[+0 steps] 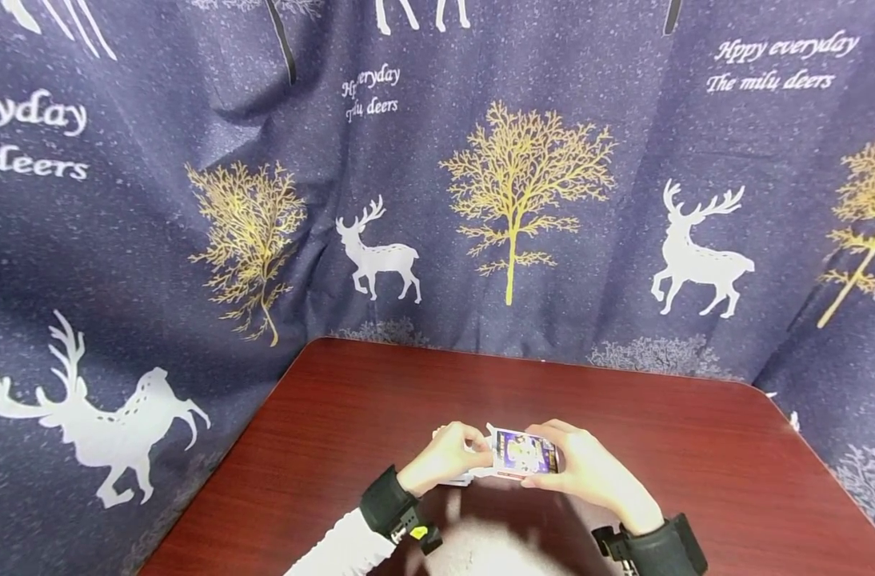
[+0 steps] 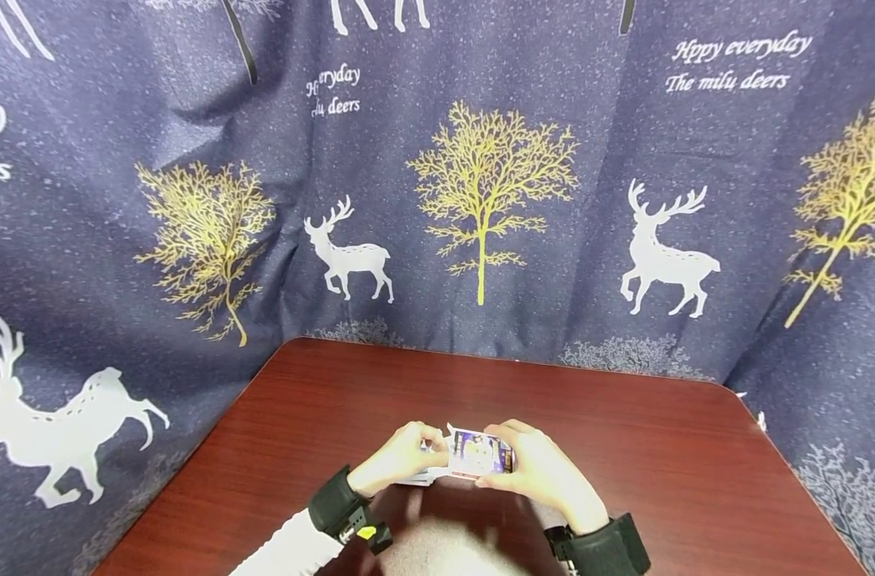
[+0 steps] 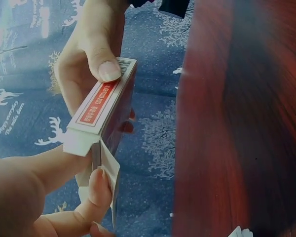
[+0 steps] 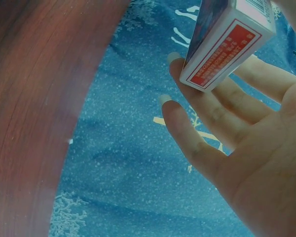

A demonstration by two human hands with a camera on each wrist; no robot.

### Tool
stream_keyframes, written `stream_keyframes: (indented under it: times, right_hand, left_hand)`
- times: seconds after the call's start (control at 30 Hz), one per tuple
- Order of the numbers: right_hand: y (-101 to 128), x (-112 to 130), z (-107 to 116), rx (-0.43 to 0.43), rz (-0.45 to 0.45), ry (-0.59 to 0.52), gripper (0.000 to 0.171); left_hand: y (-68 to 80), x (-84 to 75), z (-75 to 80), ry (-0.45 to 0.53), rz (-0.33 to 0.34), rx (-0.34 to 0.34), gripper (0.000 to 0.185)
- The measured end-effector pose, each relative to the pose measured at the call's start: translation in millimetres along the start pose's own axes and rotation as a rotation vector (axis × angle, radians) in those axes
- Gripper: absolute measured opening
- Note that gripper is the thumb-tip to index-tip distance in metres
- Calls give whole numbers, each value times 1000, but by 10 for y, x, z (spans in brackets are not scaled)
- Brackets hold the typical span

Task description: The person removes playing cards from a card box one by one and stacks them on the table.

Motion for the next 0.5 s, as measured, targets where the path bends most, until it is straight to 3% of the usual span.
stream_keyframes:
  times: [0.5]
  right_hand:
    - [12,-16,10,-10,2,12,55]
  left_hand:
    - [-15,42,-34,149,6,63,9]
Point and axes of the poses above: each hand's wrist, its own y-axis away from the middle knuckle, its own z-axis out of the back of the hand, x = y × z, the point moved 2 cm from there along -y, towards the middle knuckle, and after that the axes turned 11 degrees about x, right-handed, at the moved point
